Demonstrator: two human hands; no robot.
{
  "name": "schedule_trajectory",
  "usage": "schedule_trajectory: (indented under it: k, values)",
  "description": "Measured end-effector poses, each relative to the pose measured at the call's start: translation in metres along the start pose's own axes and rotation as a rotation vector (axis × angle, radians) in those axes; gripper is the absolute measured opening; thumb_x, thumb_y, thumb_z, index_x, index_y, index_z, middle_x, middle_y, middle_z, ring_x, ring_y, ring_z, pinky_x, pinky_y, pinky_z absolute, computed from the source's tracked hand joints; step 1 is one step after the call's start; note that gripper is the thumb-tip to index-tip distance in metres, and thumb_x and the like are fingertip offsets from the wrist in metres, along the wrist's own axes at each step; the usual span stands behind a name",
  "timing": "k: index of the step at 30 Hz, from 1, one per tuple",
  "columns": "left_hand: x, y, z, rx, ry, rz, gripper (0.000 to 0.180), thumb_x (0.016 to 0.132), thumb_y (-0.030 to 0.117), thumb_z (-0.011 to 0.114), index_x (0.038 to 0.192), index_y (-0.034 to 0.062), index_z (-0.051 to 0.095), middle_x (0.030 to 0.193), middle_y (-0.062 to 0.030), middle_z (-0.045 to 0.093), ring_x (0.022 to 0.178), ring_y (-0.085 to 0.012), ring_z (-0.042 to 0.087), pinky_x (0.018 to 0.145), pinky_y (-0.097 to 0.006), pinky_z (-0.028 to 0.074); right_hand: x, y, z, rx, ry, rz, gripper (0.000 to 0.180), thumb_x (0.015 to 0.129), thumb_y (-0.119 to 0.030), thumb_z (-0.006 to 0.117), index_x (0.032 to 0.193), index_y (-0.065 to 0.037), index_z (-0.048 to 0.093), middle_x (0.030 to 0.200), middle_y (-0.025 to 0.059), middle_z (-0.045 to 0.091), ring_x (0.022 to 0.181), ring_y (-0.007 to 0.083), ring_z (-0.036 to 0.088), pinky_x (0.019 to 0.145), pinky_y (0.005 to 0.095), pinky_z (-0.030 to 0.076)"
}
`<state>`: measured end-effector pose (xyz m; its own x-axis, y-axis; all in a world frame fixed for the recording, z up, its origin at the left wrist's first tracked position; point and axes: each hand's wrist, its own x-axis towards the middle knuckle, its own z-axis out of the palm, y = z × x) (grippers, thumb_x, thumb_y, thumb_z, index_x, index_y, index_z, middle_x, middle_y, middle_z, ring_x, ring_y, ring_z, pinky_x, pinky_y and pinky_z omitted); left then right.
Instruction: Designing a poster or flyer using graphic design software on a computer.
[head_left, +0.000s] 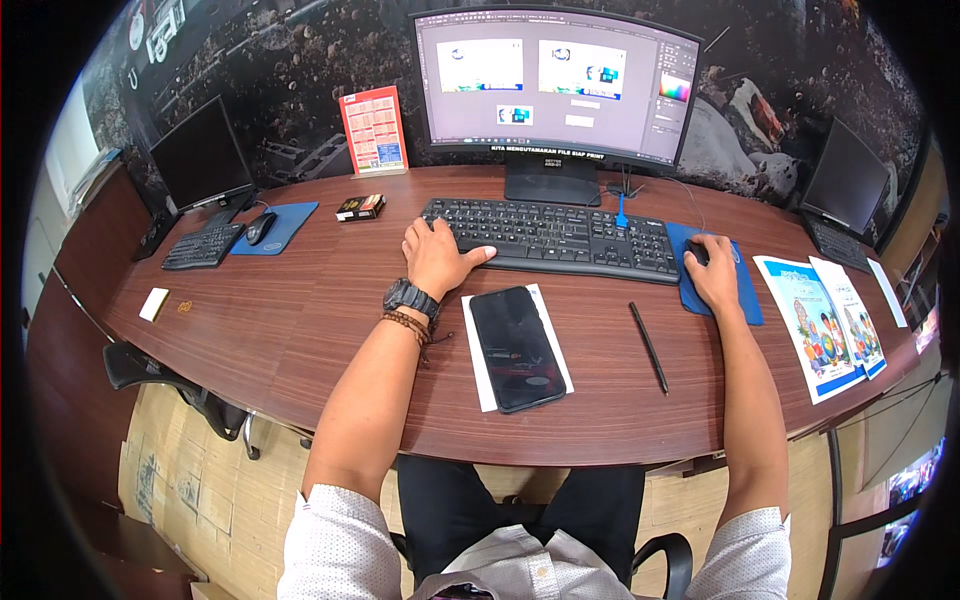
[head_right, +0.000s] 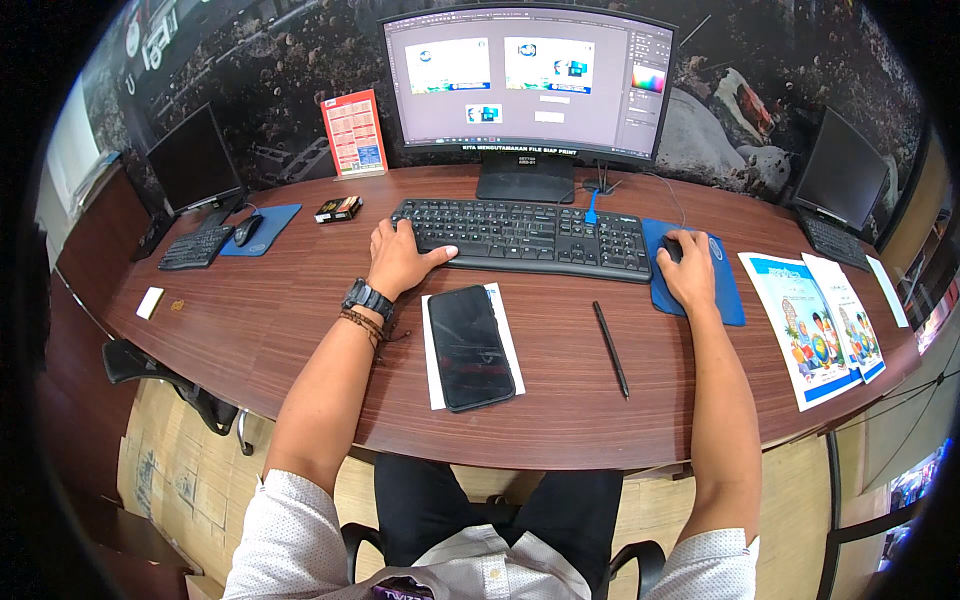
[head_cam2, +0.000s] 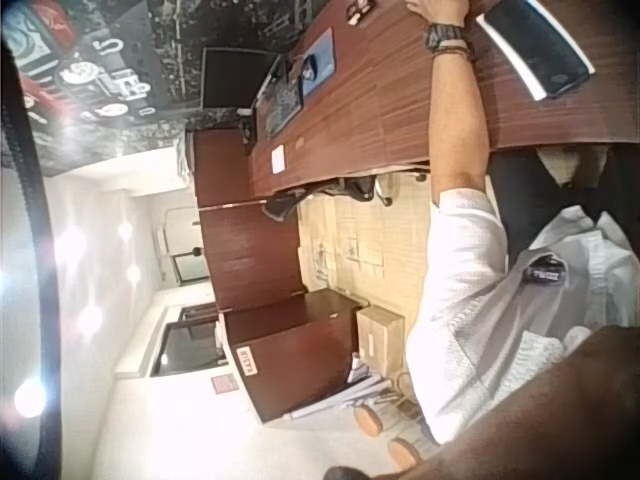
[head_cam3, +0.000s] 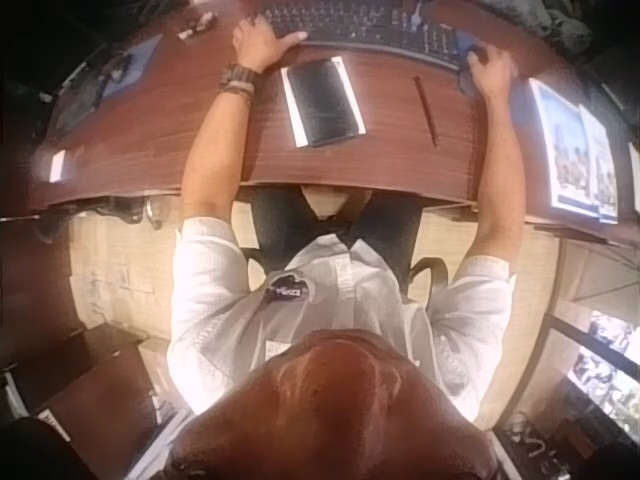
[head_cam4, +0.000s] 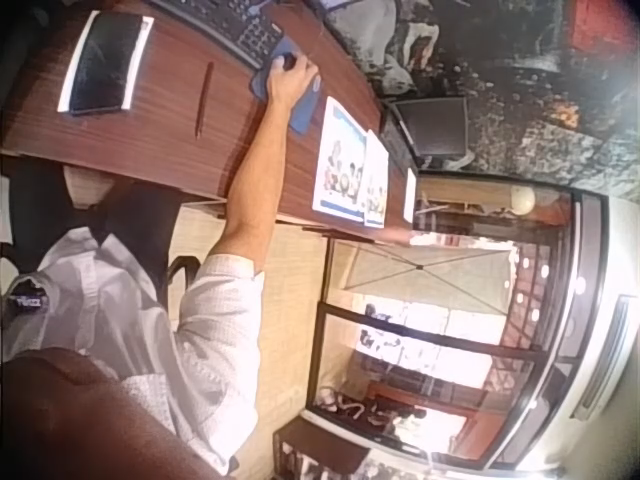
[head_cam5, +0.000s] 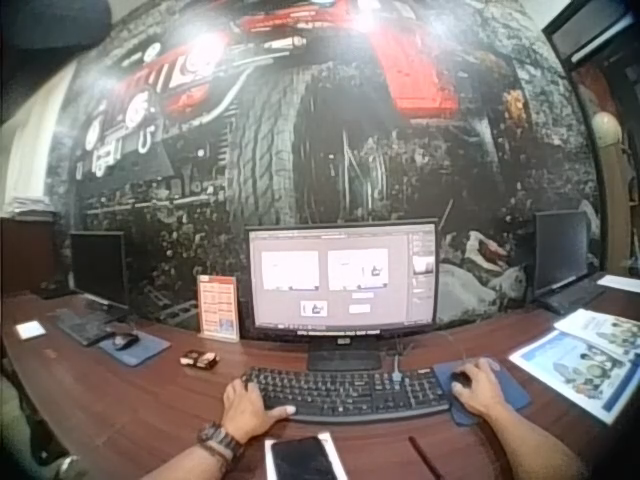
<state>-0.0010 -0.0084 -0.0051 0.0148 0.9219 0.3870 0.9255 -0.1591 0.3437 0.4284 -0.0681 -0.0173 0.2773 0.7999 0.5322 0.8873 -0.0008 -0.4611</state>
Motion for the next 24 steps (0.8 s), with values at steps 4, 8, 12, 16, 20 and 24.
schedule_trajectory:
  k: [4, 8, 12, 16, 20, 24]
  values:
    - [-0.0005, 0.001, 0.0007, 0.061, 0.045, 0.027, 0.089, 0.07, 0.059, 0.08, 0.115, -0.0136, 0.056, 0.128, -0.03, 0.045, 0.122, -0.0447, 0.041, 0.104, -0.054, 0.035, 0.0002, 0.0018, 0.0002, -0.007, -0.012, -0.001, 0.035, 0.082, -0.023, 0.067, 0.115, -0.01, 0.065, 0.122, 0.0139, 0.055, 0.116, 0.0352, 0.055, 0.098, 0.0431, 0.046]
    - [-0.0005, 0.001, -0.0032, -0.019, 0.02, 0.031, 0.089, 0.07, 0.057, 0.081, 0.114, -0.0157, 0.056, 0.126, -0.0304, 0.045, 0.121, -0.0444, 0.042, 0.101, -0.051, 0.041, 0.0001, 0.0006, 0.0008, 0.001, 0.001, -0.003, 0.035, 0.082, -0.022, 0.067, 0.114, -0.01, 0.065, 0.122, 0.0141, 0.055, 0.116, 0.0351, 0.056, 0.098, 0.0429, 0.046]
    - [-0.0007, 0.0032, -0.0062, -0.009, -0.011, 0.019, 0.09, 0.069, 0.056, 0.082, 0.112, -0.0187, 0.056, 0.124, -0.0317, 0.046, 0.119, -0.0447, 0.044, 0.098, -0.047, 0.045, 0.0, 0.0004, 0.0005, 0.003, 0.007, -0.019, 0.035, 0.081, -0.021, 0.065, 0.113, -0.008, 0.065, 0.12, 0.0142, 0.056, 0.114, 0.0348, 0.056, 0.097, 0.0426, 0.046]
    - [-0.0004, 0.0036, -0.0064, -0.001, -0.024, 0.017, 0.091, 0.069, 0.057, 0.082, 0.111, -0.0192, 0.056, 0.125, -0.0318, 0.046, 0.119, -0.0453, 0.043, 0.099, -0.049, 0.044, -0.0005, 0.0, 0.0001, 0.007, 0.016, -0.034, 0.035, 0.08, -0.021, 0.065, 0.113, -0.008, 0.065, 0.119, 0.014, 0.056, 0.113, 0.0347, 0.056, 0.096, 0.0423, 0.046]
    - [-0.0015, 0.0019, -0.0023, 0.002, 0.025, 0.026, 0.091, 0.07, 0.057, 0.081, 0.114, -0.0172, 0.055, 0.127, -0.0313, 0.045, 0.121, -0.0451, 0.041, 0.102, -0.052, 0.039, 0.0, 0.0011, 0.0004, 0.002, 0.012, -0.035, 0.035, 0.08, -0.021, 0.065, 0.113, -0.008, 0.065, 0.119, 0.0139, 0.056, 0.113, 0.0344, 0.057, 0.096, 0.0421, 0.046]
    - [-0.0013, 0.0013, -0.001, 0.009, 0.042, 0.018, 0.09, 0.07, 0.058, 0.08, 0.118, -0.0128, 0.053, 0.129, -0.0307, 0.044, 0.124, -0.0447, 0.039, 0.106, -0.053, 0.033, 0.0, 0.0016, 0.0007, 0.006, 0.014, -0.04, 0.035, 0.081, -0.021, 0.065, 0.114, -0.008, 0.065, 0.119, 0.0139, 0.056, 0.113, 0.034, 0.057, 0.096, 0.0421, 0.046]
